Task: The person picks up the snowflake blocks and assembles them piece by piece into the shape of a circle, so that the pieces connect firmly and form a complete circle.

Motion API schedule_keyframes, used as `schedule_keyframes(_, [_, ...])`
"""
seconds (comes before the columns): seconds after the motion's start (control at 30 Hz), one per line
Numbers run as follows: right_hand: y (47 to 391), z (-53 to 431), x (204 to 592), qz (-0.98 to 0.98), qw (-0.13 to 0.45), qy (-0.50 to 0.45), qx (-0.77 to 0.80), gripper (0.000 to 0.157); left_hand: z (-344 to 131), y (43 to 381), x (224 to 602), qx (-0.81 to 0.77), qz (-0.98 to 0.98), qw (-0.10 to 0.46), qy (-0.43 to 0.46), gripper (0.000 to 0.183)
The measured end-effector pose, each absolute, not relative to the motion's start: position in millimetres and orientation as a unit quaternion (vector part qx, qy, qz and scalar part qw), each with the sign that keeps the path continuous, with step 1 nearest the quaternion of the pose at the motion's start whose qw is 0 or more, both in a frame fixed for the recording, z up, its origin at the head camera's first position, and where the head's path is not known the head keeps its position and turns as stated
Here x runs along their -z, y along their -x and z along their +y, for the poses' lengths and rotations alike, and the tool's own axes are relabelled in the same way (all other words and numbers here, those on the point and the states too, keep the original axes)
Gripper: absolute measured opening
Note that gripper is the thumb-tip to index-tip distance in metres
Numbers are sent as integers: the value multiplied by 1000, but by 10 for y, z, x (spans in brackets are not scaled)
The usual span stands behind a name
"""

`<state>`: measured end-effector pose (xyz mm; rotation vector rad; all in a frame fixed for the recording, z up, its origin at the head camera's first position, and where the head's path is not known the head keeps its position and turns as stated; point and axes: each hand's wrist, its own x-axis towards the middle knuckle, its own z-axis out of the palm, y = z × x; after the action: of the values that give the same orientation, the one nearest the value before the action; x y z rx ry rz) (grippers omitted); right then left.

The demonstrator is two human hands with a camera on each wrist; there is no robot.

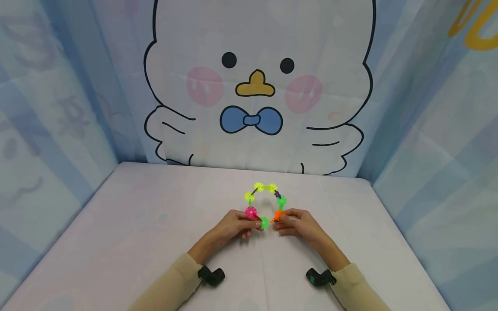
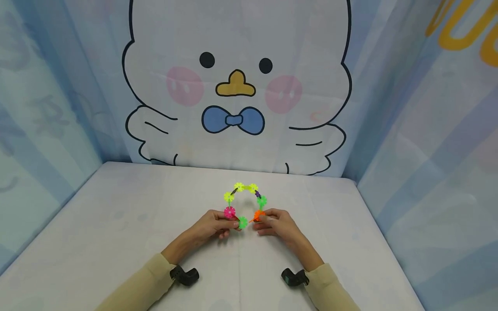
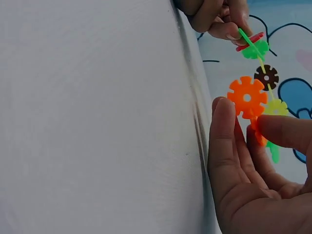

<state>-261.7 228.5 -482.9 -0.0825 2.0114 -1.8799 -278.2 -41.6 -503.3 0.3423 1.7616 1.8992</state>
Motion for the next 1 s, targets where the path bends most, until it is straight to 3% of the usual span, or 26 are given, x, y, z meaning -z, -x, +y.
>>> schedule_keyframes(0.67, [2606, 2244, 4780, 691, 209, 41, 691, 28, -414, 2799, 5052, -698, 661, 248, -121, 24])
schedule_keyframes(1.0, [2608, 2207, 4797, 677, 194, 37, 709, 14, -403, 2781, 5055, -697, 668, 238, -111, 25])
